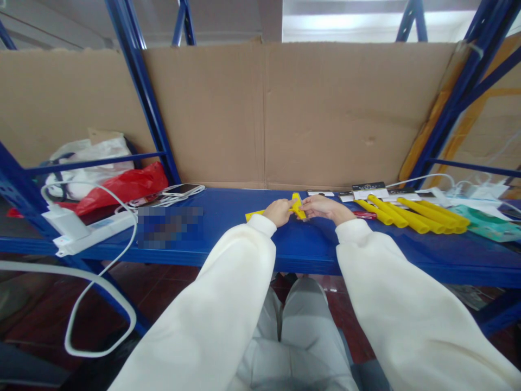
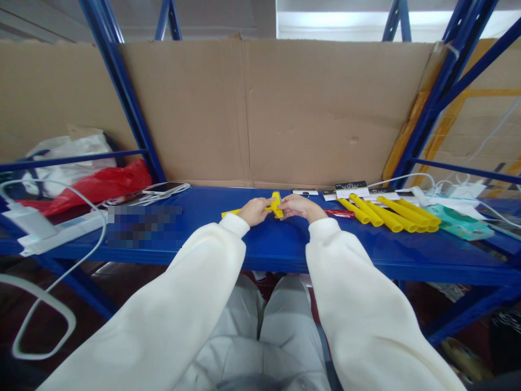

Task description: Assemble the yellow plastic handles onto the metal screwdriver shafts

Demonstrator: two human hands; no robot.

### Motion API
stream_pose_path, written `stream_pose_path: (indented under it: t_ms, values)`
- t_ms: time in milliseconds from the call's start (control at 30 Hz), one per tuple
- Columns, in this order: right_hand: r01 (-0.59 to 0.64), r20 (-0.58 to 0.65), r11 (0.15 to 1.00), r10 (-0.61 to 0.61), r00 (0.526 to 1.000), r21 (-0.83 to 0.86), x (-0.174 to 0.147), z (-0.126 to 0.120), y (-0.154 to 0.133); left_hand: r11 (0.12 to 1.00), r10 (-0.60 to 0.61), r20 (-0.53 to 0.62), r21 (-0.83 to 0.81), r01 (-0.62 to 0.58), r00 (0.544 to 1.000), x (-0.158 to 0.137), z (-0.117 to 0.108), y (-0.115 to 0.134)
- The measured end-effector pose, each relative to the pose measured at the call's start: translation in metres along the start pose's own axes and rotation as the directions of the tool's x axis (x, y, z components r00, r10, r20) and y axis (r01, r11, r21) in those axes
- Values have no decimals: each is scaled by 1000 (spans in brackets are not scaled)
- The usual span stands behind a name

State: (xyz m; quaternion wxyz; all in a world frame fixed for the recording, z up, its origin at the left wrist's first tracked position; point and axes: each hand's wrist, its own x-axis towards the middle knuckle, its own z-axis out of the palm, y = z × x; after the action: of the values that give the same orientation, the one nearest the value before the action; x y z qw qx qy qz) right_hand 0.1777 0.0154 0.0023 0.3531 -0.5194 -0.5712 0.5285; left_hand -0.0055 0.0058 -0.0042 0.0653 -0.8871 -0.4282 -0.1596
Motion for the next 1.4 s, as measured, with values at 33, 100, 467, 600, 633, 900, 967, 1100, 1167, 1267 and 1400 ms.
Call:
stream_pose_path:
  t_ms: [33, 100, 467, 600, 633, 900, 967, 1100, 1167, 1267, 1400]
  values:
    - [-1, -4, 1000, 1, 1000, -1, -1, 1, 0, 1000, -5, -4, -4, 5, 1000, 0, 1, 0]
    - [-8, -8, 1000, 8, 1000, 2, -2, 2, -1, 1000, -17, 0, -7, 17, 1000, 0, 2, 0]
    - [-27, -6, 1000, 27, 1000, 3, -5, 7, -3, 995, -76, 95, 76, 69, 993, -4, -2, 7]
    - [-9, -23, 1000, 8, 1000, -22, -5, 4, -7, 995, -90, 33, 40, 89, 995, -4, -3, 6]
    - [3, -71, 999, -6, 997, -49, -5, 1, -8, 996, -93, 6, 19, 93, 996, -4, -4, 6]
    - [-416, -701, 669, -224, 677, -615, 4, -52, 11, 961, -174, -209, -251, 119, 962, -5, -11, 7]
    - [-452, -690, 612, -224, 688, -649, 10, -65, 20, 925, -222, -262, -362, 117, 939, 1, -14, 7]
    - [-444, -631, 545, -215, 746, -711, 23, -75, 29, 713, -414, -255, -688, 136, 874, 16, -23, 9]
    - [-454, -614, 514, -195, 765, -728, 27, -73, 28, 523, -513, -134, -832, 184, 848, 20, -29, 11]
    - [-442, -568, 463, -174, 804, -768, 29, -70, 24, 277, -533, 99, -918, 284, 840, 18, -35, 13]
    - [-407, -504, 406, -166, 847, -818, 31, -66, 20, 127, -437, 355, -885, 447, 826, 13, -37, 13]
